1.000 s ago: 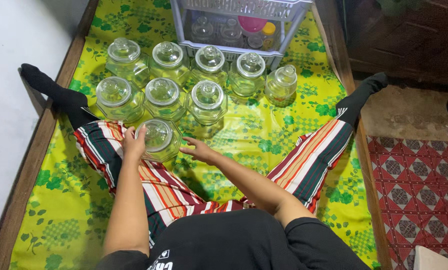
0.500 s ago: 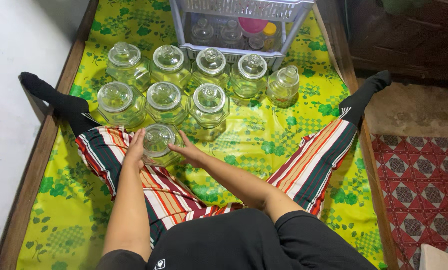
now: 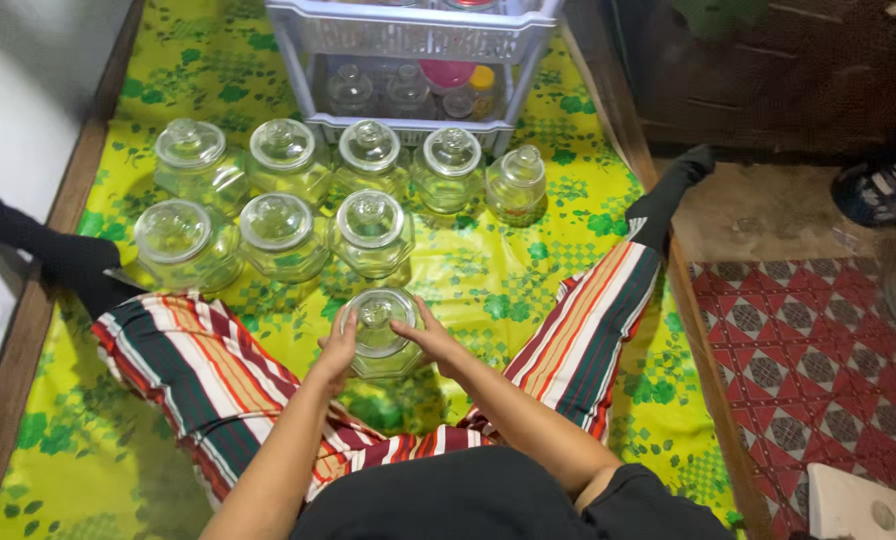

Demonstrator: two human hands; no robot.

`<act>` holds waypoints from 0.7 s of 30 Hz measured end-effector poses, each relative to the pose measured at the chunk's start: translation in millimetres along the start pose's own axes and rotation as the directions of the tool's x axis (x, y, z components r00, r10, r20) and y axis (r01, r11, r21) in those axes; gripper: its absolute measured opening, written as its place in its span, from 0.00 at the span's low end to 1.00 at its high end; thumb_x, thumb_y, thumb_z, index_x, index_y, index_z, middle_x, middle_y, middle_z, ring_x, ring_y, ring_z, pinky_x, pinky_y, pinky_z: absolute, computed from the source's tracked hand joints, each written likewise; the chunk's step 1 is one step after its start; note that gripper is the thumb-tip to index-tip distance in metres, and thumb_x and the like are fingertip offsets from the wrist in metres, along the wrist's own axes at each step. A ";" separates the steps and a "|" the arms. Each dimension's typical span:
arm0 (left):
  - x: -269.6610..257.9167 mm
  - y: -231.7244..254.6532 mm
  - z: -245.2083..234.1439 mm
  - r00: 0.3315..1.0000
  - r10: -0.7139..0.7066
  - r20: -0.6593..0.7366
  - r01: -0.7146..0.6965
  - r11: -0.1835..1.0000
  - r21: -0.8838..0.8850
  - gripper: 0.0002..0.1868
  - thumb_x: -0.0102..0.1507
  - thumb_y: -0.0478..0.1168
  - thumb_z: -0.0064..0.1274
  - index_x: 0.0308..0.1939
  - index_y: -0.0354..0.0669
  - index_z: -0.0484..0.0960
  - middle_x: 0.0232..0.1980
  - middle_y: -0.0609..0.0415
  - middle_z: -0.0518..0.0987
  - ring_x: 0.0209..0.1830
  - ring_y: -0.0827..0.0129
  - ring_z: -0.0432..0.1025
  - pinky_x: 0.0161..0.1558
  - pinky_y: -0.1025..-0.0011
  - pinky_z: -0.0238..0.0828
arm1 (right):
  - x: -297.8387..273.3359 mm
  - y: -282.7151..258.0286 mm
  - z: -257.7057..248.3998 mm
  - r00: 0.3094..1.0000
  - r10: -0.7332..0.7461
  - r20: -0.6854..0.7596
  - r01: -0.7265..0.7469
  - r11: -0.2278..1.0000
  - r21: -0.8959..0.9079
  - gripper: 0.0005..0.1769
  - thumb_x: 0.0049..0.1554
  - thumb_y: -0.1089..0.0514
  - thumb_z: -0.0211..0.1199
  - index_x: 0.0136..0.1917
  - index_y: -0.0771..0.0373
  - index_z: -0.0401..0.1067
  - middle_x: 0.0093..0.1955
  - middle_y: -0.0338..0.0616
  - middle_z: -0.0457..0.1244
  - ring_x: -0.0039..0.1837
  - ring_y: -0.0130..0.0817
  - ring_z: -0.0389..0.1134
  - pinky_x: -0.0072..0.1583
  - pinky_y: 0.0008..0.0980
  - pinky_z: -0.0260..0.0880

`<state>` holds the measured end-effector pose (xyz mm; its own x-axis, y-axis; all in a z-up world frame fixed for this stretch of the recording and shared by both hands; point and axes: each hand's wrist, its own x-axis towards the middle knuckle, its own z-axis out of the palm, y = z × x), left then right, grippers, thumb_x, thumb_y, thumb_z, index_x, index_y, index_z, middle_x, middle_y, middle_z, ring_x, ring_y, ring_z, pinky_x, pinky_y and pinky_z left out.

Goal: The person sits on a mat and systematically opens various glass jars and plastic containers. They remove lids, inspect the containers, and place the opened jars and lids into a nearby white plastic crate.

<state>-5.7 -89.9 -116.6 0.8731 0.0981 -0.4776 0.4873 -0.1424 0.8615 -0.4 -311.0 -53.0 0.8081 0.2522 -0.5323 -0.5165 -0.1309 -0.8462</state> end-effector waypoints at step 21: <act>130.7 65.7 177.3 0.959 0.268 0.091 -0.276 0.957 0.093 0.38 0.67 0.66 0.44 0.79 0.69 0.52 0.75 0.34 0.58 0.72 0.50 0.44 0.73 0.52 0.38 | 110.3 -10.6 -181.5 0.955 -0.177 -0.236 0.207 0.972 0.110 0.42 0.61 0.29 0.54 0.82 0.45 0.55 0.77 0.42 0.59 0.69 0.37 0.64 0.56 0.40 0.71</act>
<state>143.3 -261.1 -152.9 0.9694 -0.0336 -0.2431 0.2269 -0.2545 0.9401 145.7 -455.8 -107.2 0.9304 0.0376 -0.3646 -0.3657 0.0303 -0.9302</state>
